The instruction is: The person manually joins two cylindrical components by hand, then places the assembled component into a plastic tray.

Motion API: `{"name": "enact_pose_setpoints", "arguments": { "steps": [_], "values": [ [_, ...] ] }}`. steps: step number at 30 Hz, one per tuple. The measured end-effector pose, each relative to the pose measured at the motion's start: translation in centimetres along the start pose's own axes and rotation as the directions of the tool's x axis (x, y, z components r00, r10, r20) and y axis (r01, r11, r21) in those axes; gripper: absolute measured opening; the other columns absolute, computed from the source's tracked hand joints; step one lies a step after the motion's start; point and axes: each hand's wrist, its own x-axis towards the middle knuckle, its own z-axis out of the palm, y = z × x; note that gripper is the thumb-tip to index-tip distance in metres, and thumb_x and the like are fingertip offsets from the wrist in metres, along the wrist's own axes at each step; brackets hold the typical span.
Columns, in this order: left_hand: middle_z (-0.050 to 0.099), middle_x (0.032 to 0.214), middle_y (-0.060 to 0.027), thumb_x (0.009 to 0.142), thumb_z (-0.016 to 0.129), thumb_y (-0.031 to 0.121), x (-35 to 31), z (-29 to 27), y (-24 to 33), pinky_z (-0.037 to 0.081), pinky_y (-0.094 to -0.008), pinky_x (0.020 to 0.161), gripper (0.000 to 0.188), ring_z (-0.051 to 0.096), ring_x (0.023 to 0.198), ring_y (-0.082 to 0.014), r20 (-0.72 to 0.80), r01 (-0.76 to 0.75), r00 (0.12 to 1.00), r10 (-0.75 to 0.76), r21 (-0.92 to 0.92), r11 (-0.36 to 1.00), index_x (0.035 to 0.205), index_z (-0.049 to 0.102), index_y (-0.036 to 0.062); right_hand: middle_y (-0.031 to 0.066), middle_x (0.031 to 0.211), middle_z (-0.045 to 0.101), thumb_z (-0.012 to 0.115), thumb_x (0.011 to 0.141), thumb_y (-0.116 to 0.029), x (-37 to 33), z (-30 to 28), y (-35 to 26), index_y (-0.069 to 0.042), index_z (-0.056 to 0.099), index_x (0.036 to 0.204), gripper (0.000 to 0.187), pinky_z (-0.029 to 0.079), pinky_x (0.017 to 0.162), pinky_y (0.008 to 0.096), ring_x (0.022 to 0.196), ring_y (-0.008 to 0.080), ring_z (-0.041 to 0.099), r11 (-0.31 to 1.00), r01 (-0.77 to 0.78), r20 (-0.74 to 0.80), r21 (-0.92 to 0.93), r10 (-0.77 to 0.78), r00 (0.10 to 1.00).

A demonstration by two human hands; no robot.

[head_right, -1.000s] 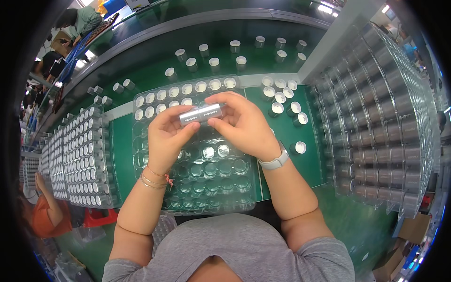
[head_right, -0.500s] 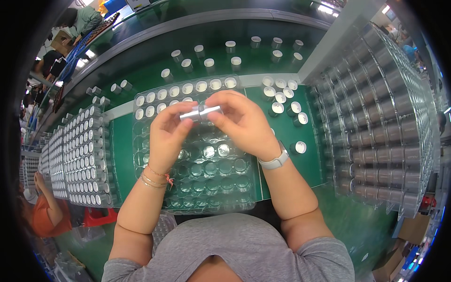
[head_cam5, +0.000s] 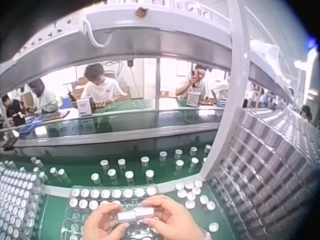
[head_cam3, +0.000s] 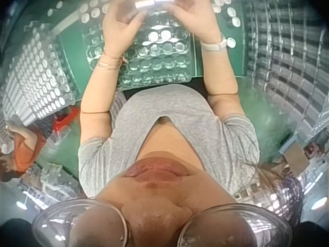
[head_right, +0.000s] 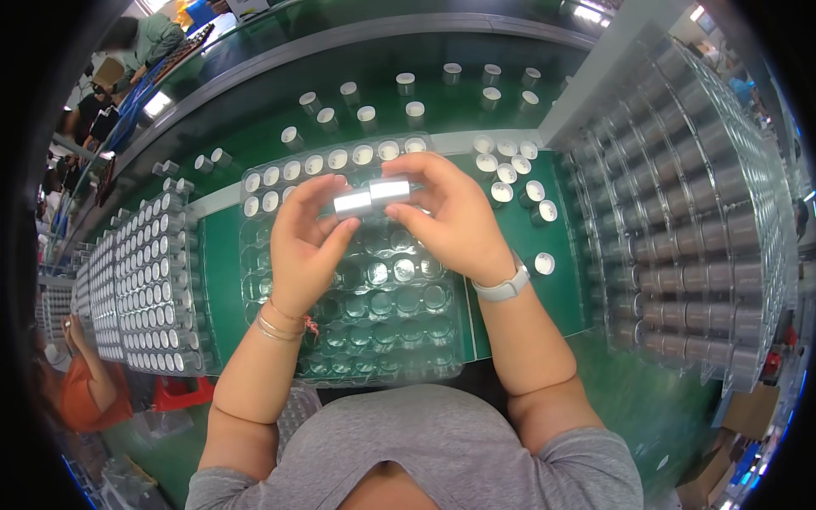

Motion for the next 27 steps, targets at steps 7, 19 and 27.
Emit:
{"name": "enact_pose_setpoints", "arguments": {
  "steps": [7, 19, 27],
  "values": [
    [0.05, 0.121, -0.0113, 0.08, 0.062, -0.014, -0.05, -0.13, -0.15, 0.049, -0.038, 0.102, 0.05, 0.05, 0.12, -0.0224, 0.017, -0.003, 1.0, 0.004, -0.088, 0.996, 0.126, 0.047, -0.0006, 0.0105, 0.119, 0.051, 0.062, 0.078, 0.015, 0.02, -0.08, 0.14, 0.002, 0.054, 0.117, 0.042, 0.048, 0.096, 0.0331, 0.113, 0.0196, 0.054, 0.997, 0.057, 0.052, -0.059, -0.054, 0.997],
    [0.049, 0.12, -0.0131, 0.08, 0.059, -0.017, -0.07, -0.13, -0.12, 0.049, -0.0364, 0.1, 0.065, 0.05, 0.118, -0.0216, 0.035, -0.111, 0.993, 0.115, -0.091, 0.99, 0.136, 0.036, 0.0051, 0.0106, 0.12, 0.049, 0.06, 0.077, 0.017, 0.01, 0.29, 0.24, 0.001, 0.056, 0.117, 0.043, 0.046, 0.097, 0.0333, 0.114, 0.0195, 0.052, 0.99, 0.12, 0.074, -0.069, -0.115, 0.991],
    [0.048, 0.121, -0.0142, 0.079, 0.059, -0.018, -0.07, -0.17, -0.37, 0.05, -0.0362, 0.099, 0.071, 0.05, 0.117, -0.0215, 0.041, -0.149, 0.987, 0.153, -0.077, 0.986, 0.139, 0.032, 0.0073, 0.0108, 0.12, 0.05, 0.059, 0.076, 0.017, 0.0, 0.14, 0.41, 0.0, 0.056, 0.117, 0.044, 0.045, 0.098, 0.0335, 0.115, 0.02, 0.051, 0.988, 0.137, 0.09, -0.074, -0.13, 0.987]
  ]
}}
